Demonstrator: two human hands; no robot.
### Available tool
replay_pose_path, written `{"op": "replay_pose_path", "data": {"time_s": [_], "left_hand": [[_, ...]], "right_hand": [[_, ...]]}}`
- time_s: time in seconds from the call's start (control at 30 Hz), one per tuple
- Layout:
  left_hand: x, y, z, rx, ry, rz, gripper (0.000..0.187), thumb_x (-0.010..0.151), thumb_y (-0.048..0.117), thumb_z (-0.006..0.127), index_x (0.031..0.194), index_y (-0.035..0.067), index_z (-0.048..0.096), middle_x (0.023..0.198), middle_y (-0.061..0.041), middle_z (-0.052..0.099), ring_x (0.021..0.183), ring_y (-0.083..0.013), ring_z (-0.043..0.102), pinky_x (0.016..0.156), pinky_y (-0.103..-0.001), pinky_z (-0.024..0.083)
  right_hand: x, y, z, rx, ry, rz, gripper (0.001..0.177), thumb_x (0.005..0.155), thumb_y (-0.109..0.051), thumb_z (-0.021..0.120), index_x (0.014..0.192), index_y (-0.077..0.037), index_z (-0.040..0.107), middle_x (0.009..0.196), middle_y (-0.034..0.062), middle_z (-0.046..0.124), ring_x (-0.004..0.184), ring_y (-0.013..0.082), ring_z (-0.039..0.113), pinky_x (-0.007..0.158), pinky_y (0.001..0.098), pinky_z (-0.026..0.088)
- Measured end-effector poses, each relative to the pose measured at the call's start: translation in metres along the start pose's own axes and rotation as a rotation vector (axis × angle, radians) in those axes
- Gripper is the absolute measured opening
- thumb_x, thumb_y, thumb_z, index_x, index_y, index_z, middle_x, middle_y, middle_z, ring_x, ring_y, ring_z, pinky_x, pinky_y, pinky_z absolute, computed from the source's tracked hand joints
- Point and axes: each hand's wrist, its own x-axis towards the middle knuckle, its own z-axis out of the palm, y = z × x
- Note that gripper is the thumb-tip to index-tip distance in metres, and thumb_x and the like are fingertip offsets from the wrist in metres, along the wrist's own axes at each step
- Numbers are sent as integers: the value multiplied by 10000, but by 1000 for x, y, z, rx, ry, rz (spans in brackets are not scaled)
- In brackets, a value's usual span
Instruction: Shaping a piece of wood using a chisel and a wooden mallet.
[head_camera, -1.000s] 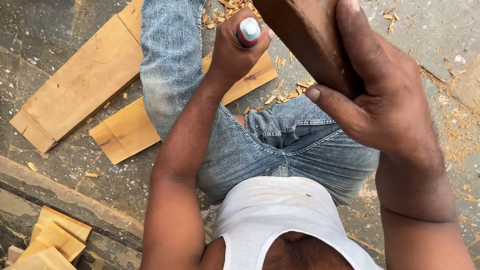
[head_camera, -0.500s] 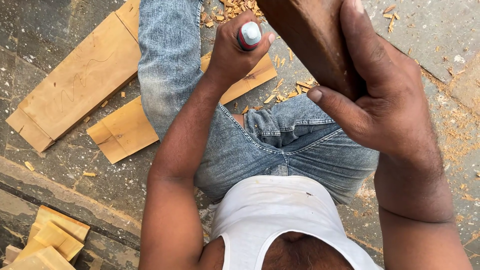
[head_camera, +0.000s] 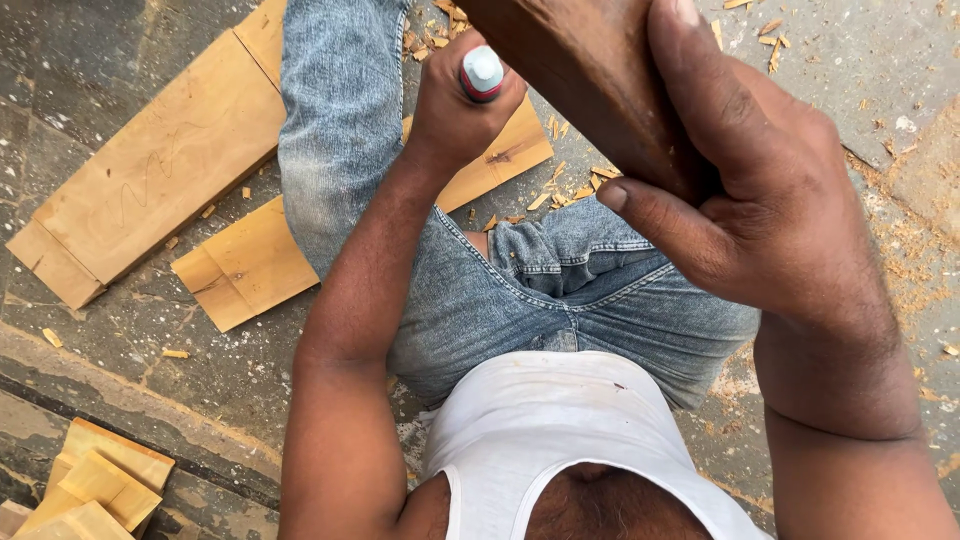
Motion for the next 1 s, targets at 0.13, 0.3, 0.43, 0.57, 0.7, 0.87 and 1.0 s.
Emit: {"op": "replay_pose_path", "data": {"time_s": [0.13, 0.3, 0.43, 0.57, 0.7, 0.87, 1.0], "left_hand": [[3, 12, 1, -103, -15, 29, 120, 917, -1, 741, 970, 27, 636, 820, -28, 711, 748, -91, 694, 655, -284, 575], [-3, -17, 7, 91, 13, 190, 197, 868, -25, 736, 1035, 29, 646, 919, -49, 732, 885, -116, 715, 756, -306, 611], [-3, 9, 1, -102, 17, 45, 163, 873, 9, 754, 977, 32, 631, 833, -27, 721, 773, -84, 689, 679, -290, 570], [-5, 5, -2, -47, 6, -73, 265, 951, 61, 813, 847, 51, 570, 730, -25, 627, 687, -83, 594, 635, -291, 498], [-8, -4, -2, -11, 93, 143, 182, 867, 13, 774, 972, 12, 626, 866, -53, 690, 810, -98, 637, 705, -300, 540], [-11, -2, -5, -131, 51, -14, 153, 915, 11, 754, 914, 32, 602, 799, -29, 674, 731, -94, 624, 670, -288, 537], [-14, -17, -7, -72, -26, 59, 130, 891, -11, 759, 863, 35, 640, 710, -43, 669, 656, -120, 594, 635, -307, 499]], "right_hand": [[6, 7, 11, 7, 16, -105, 852, 954, -64, 881, 1604, -73, 331, 1194, 225, 657, 1049, 286, 712, 887, 344, 553], [26, 17, 43, -212, -267, 200, 884, 878, -170, 888, 1634, -78, 437, 969, 217, 685, 870, 389, 691, 799, 469, 543], [10, 3, 15, -226, -184, 112, 863, 864, -160, 892, 1595, -37, 451, 927, 215, 657, 863, 404, 674, 780, 485, 537], [4, -3, 14, -26, 28, -35, 658, 998, -163, 817, 1519, -125, 416, 1172, 175, 661, 1026, 354, 671, 878, 425, 538], [16, 24, 48, -214, -106, 57, 692, 894, -161, 851, 1476, -107, 480, 942, 178, 641, 827, 375, 649, 716, 470, 521], [-3, 1, 19, -127, -27, -14, 813, 988, -192, 789, 1650, -160, 318, 1023, 159, 625, 894, 332, 637, 808, 443, 525], [8, 22, 50, -102, -83, 39, 798, 1004, -226, 726, 1638, -254, 242, 1072, 157, 638, 888, 305, 647, 804, 419, 533]]}}
